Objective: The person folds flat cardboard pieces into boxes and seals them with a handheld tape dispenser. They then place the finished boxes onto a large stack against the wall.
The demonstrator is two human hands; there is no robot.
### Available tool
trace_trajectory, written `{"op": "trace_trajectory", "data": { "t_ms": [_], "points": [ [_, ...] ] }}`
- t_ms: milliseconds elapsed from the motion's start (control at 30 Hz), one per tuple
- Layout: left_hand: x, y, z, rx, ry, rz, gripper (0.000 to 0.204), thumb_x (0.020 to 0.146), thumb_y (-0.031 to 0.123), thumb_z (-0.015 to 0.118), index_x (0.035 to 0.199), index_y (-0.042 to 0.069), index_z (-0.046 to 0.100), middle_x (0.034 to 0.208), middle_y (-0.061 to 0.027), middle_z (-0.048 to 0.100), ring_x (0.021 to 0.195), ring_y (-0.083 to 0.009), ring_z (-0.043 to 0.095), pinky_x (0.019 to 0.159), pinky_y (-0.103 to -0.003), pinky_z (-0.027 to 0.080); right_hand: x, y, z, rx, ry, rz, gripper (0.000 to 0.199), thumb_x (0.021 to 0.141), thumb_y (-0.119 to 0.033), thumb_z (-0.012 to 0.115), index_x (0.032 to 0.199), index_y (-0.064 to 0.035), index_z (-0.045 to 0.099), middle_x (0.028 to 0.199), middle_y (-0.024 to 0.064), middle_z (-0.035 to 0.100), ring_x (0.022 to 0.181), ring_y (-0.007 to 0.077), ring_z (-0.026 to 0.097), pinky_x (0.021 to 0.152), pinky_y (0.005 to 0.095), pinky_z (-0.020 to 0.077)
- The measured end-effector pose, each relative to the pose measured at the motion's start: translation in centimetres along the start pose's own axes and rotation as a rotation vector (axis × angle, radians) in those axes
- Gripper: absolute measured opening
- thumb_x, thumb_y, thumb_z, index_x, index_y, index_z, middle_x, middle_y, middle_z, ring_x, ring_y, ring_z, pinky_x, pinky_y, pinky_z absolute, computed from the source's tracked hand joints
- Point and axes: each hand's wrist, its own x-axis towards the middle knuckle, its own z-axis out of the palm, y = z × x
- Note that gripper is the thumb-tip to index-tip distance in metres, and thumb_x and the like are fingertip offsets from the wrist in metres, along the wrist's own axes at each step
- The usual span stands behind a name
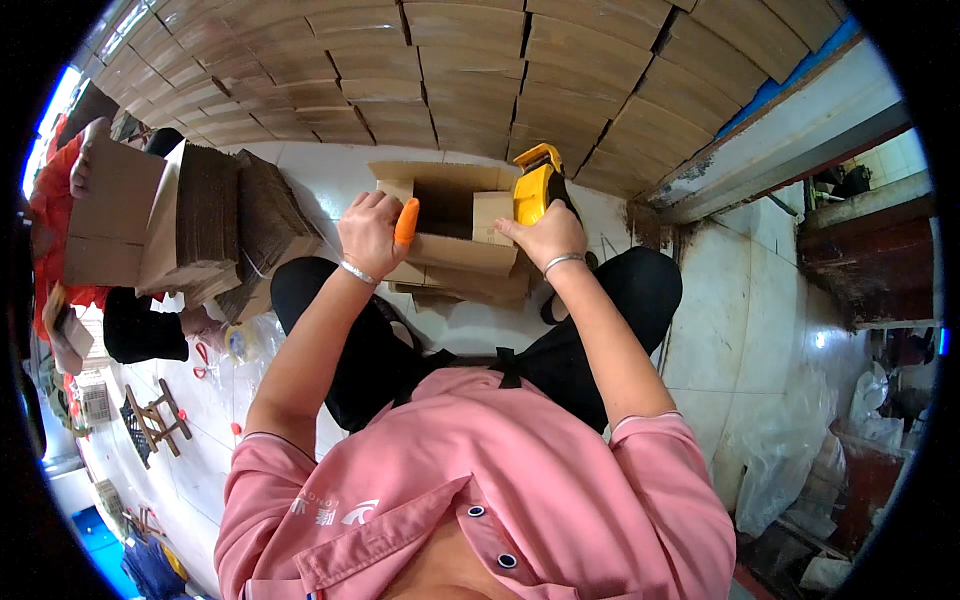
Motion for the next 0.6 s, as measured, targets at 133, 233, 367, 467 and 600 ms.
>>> {"op": "trace_trajectory", "data": {
  "t_ms": [133,233,367,467,600],
  "points": [
    [1.7,0.8,1.0,0.089,0.375,-0.076,0.041,0.077,0.028,0.064,0.111,0.005,0.057,0.112,-0.015,0.056,0.107,-0.0308,0.051,0.09,-0.048,0.036,-0.2,0.0,0.3,0.001,0.018,0.032,0.071,0.06,-0.053,0.079,0.092,0.0061,0.059,0.084,0.0225,0.066,0.079,0.0342,0.065,0.069,0.0391,0.0516],
    [2.2,0.9,1.4,0.057,0.405,0.008,0.044,0.078,0.021,0.062,0.119,0.007,0.055,0.125,-0.0132,0.052,0.124,-0.0283,0.042,0.102,-0.055,0.021,0.0,0.6,0.5,0.072,0.034,0.018,0.066,0.06,-0.051,0.08,0.089,0.0051,0.062,0.081,0.0211,0.067,0.076,0.0327,0.066,0.068,0.0371,0.0515],
    [2.7,-0.5,1.8,0.077,0.376,0.033,0.023,0.076,0.014,0.062,0.097,0.007,0.06,0.102,-0.009,0.059,0.103,-0.0274,0.052,0.094,-0.045,0.033,2.2,3.4,0.0,0.464,-0.084,-0.035,0.055,0.065,-0.048,0.081,0.085,0.0015,0.067,0.077,0.0124,0.068,0.069,0.0207,0.066,0.064,0.0316,0.0506],
    [2.1,-1.3,2.6,0.014,0.286,0.026,0.008,0.077,0.012,0.062,0.074,0.006,0.056,0.079,-0.0085,0.056,0.083,-0.0298,0.052,0.08,-0.041,0.039,2.1,3.2,-1.8,0.683,-0.019,-0.104,0.046,0.075,-0.041,0.077,0.089,0.0014,0.066,0.08,0.0061,0.067,0.066,0.013,0.062,0.061,0.0277,0.0497],
    [2.6,-0.3,2.3,0.082,0.133,-0.116,0.017,0.082,0.016,0.058,0.094,0.005,0.06,0.105,-0.0135,0.058,0.104,-0.0339,0.049,0.088,-0.045,0.038,1.0,0.6,-6.8,0.946,-0.146,-0.287,0.054,0.078,-0.046,0.072,0.096,0.0032,0.061,0.074,0.0065,0.063,0.06,0.0138,0.061,0.054,0.0262,0.0499]
  ]
}}
